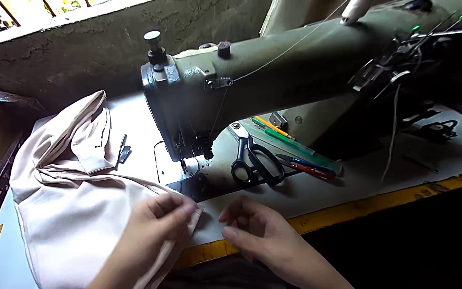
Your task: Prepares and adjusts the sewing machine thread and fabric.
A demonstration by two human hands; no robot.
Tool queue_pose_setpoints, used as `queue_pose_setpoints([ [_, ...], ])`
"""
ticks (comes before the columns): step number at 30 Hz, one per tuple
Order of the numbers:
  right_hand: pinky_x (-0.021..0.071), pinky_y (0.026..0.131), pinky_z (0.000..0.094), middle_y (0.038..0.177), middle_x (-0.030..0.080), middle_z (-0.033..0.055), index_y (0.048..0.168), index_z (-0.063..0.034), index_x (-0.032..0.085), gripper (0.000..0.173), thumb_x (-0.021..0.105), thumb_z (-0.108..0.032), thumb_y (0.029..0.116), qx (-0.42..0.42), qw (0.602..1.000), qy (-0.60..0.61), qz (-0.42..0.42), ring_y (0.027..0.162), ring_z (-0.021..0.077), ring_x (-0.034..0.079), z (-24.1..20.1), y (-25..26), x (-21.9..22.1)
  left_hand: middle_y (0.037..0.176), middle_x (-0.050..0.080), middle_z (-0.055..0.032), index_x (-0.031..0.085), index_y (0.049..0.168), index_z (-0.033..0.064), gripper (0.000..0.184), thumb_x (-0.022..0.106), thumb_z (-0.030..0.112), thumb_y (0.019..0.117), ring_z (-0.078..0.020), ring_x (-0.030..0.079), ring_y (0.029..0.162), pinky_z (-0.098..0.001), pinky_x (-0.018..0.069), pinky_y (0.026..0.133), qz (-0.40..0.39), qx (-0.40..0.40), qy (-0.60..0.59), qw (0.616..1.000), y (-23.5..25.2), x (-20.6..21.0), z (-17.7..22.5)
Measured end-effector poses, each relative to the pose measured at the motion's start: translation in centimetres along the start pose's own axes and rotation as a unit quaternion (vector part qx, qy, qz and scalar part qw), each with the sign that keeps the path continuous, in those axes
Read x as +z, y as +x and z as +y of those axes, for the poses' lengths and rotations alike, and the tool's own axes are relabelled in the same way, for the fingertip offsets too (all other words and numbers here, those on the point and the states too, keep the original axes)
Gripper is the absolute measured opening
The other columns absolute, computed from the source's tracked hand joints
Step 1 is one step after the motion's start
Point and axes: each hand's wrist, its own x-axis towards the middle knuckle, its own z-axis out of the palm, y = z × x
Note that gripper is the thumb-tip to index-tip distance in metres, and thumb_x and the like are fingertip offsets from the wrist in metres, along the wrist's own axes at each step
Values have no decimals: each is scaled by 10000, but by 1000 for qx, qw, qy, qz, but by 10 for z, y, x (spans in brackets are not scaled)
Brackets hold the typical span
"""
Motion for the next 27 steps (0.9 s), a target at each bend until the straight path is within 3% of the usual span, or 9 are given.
queue_pose_setpoints([
  [3,512,512,224,775,657,-30,1086,-164,658,164,690,-273,967,40,987,-134,84,582,70,597,7,10,-3,694,640,29,745,936,89,86,675,122,975,-19,449,501,-182,357,465,98,12,172,980,49,-29,6],
  [5,513,471,240,745,653,-15,1082,-177,658,143,673,-261,967,39,979,-168,111,541,96,596,12,14,-2,693,656,24,739,909,86,81,704,134,964,-40,524,537,-218,420,501,107,47,296,948,77,-43,0],
  [8,499,418,238,732,651,9,1082,-182,665,128,655,-249,973,12,980,-149,133,493,112,577,17,13,-3,715,709,32,753,858,113,91,736,159,935,-40,636,604,-265,544,584,70,40,371,925,97,-46,-10],
  [10,494,405,231,739,655,9,1093,-189,660,129,648,-246,978,4,980,-139,140,482,109,572,18,11,-3,728,709,45,767,854,137,96,749,187,934,-49,624,628,-297,524,618,60,15,379,923,98,-44,-17],
  [15,495,414,217,768,654,8,1114,-183,648,136,648,-249,995,-25,980,-134,144,493,103,567,21,9,-2,702,717,19,756,828,109,105,764,155,922,-59,658,611,-260,558,595,63,28,316,946,102,-47,-21],
  [27,502,423,203,802,665,-4,1098,-193,638,118,651,-241,991,-30,977,-143,152,512,87,581,21,9,-2,693,703,45,763,830,148,98,768,185,920,-46,626,603,-262,517,582,69,12,323,944,105,-49,-22],
])
